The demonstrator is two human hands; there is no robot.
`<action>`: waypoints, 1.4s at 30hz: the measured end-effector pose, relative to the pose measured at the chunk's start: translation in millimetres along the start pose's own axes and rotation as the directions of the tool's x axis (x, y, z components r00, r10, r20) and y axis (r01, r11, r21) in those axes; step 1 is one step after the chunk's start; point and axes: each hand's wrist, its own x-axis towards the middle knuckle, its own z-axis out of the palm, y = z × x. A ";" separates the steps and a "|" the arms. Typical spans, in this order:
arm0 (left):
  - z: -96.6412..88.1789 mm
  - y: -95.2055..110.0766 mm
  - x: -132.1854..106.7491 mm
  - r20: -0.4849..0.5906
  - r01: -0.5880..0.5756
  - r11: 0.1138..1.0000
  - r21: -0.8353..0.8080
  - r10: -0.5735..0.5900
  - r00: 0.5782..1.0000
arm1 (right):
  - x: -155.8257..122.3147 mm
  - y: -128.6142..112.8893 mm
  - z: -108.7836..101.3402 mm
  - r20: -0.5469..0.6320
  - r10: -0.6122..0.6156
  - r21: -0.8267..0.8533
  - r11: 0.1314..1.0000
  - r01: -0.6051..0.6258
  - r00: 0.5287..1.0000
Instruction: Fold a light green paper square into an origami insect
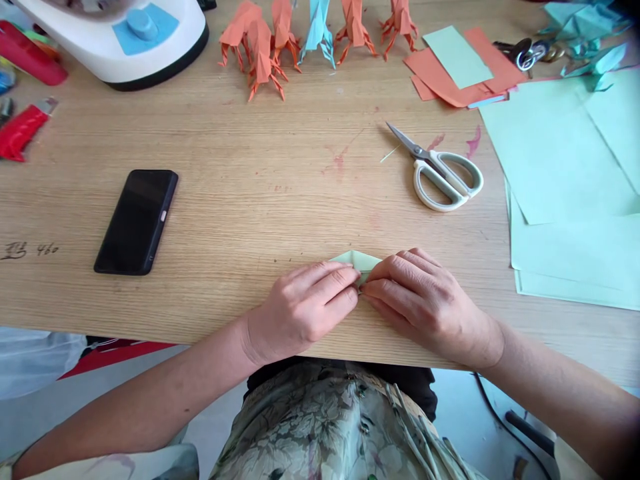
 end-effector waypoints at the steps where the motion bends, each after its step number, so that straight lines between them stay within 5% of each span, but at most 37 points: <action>1: 0.4 -0.1 0.1 -0.014 -0.007 1.000 0.011 0.007 1.000 | -0.3 0.1 -0.1 0.000 -0.008 -0.007 1.000 0.008 1.000; 7: 2.3 0.3 0.6 -0.058 -0.032 0.999 0.039 0.035 0.998 | -1.2 0.6 1.9 -0.019 -0.035 -0.053 0.998 0.034 0.999; 13: 3.1 5.9 1.7 0.009 0.021 0.995 0.098 -0.022 1.000 | -0.3 -0.5 5.1 -0.041 -0.029 -0.090 0.996 0.025 0.999; 20: 3.5 11.7 10.4 0.037 0.228 0.972 0.062 -0.231 0.972 | -10.3 1.9 -4.0 -0.051 0.053 -0.093 0.994 -0.058 0.997; 28: 1.2 12.2 10.0 0.060 0.163 0.980 0.114 -0.170 0.984 | -25.4 -0.8 -11.4 -0.116 0.133 -0.152 0.977 -0.150 0.984; 42: 3.2 13.3 11.5 0.022 0.307 0.950 -0.054 -0.306 0.952 | -11.1 -5.0 -4.1 -0.036 0.259 -0.020 0.965 -0.260 0.965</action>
